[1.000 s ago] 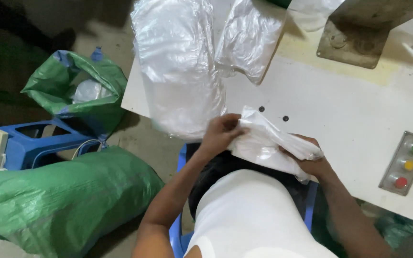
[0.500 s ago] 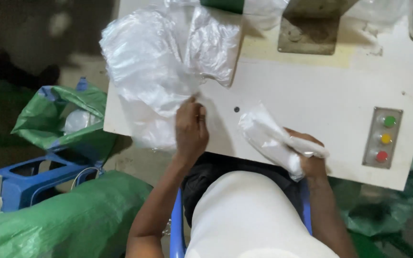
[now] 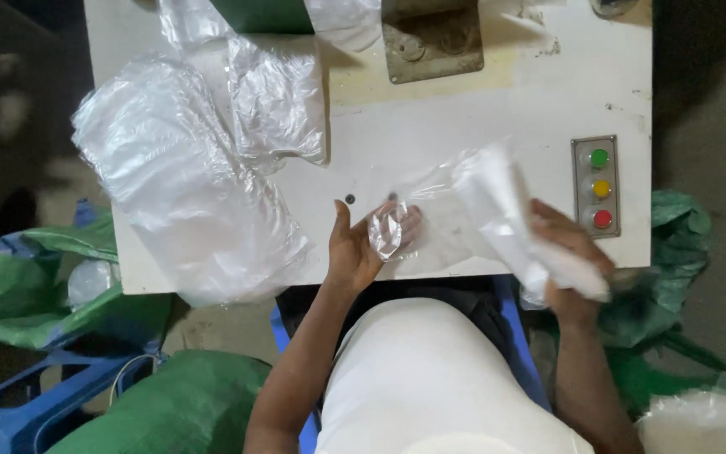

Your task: Folding and stacking plastic bags at a factory workstation

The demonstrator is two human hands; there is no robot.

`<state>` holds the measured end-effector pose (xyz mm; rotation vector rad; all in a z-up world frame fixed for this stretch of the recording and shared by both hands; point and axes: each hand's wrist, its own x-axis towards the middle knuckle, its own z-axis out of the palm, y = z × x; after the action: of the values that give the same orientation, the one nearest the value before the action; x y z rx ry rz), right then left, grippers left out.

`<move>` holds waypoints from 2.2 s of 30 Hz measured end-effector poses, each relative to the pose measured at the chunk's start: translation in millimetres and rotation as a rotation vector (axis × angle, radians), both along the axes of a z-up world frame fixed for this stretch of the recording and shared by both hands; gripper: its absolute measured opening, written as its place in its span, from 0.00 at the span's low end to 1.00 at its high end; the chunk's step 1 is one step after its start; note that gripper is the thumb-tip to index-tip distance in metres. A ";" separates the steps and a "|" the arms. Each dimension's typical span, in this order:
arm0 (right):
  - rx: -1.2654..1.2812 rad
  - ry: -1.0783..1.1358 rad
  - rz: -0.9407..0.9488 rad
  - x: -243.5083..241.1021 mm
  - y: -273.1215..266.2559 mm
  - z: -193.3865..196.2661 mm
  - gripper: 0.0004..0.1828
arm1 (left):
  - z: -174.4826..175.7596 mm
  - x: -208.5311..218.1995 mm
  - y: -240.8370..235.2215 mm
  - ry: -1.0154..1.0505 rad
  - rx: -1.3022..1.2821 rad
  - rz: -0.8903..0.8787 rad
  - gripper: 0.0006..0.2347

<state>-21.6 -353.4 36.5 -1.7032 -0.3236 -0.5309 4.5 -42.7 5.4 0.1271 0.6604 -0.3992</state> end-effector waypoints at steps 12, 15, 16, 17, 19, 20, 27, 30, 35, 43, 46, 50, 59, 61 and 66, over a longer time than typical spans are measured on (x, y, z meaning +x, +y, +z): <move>-0.183 0.482 -0.038 25.1 29.2 0.2 0.31 | -17.3 33.3 25.4 -0.350 1.021 -0.397 0.10; 0.347 0.879 0.038 11.8 66.0 8.5 0.18 | -10.2 25.6 10.4 -0.413 1.037 -0.284 0.04; 0.378 0.884 0.112 11.0 75.7 -12.6 0.23 | -8.5 20.2 9.2 -0.473 1.147 -0.254 0.03; 0.409 0.894 0.184 6.7 85.0 -33.4 0.28 | -7.0 10.9 7.7 -0.530 1.254 -0.226 0.04; 0.496 0.920 0.170 13.2 98.1 -24.6 0.27 | -4.4 0.4 8.2 -0.633 1.406 -0.186 0.06; 0.570 0.937 0.178 19.6 104.0 -19.7 0.26 | -2.8 -2.0 8.5 -0.735 1.558 -0.112 0.08; 0.674 0.584 0.350 55.8 56.5 46.6 0.20 | -35.3 11.9 33.5 -0.788 1.816 -0.128 0.28; 0.420 0.279 0.489 64.9 31.8 10.5 0.36 | -13.9 21.7 31.3 -0.796 1.827 -0.059 0.22; 0.221 0.227 0.582 51.0 62.8 44.0 0.29 | -2.1 20.2 17.5 -0.887 1.850 -0.058 0.07; -0.209 0.684 0.397 52.0 109.0 29.9 0.24 | -22.5 2.3 14.8 -1.364 2.293 0.143 0.21; 0.425 1.214 0.068 53.3 106.9 11.6 0.17 | -17.1 -7.3 -10.4 -1.201 2.169 0.361 0.16; 0.917 1.301 -0.068 43.1 87.1 -24.7 0.17 | -32.2 -13.3 -37.7 -0.708 1.667 0.120 0.11; -0.628 -0.022 -0.078 25.6 97.4 -21.2 0.12 | 53.3 11.7 -52.4 -1.355 2.024 0.246 0.03; -0.332 0.254 0.003 25.5 79.0 -54.8 0.12 | 50.6 -3.2 -64.0 -1.513 1.995 0.178 0.01; -0.162 0.381 0.009 29.4 73.9 -121.1 0.19 | 63.1 -33.9 -87.3 -1.683 1.811 0.035 0.06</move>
<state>7.8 -279.5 -84.6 -1.9152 -0.1000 -0.1681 -29.4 -130.0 68.6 1.9136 -0.8662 0.5169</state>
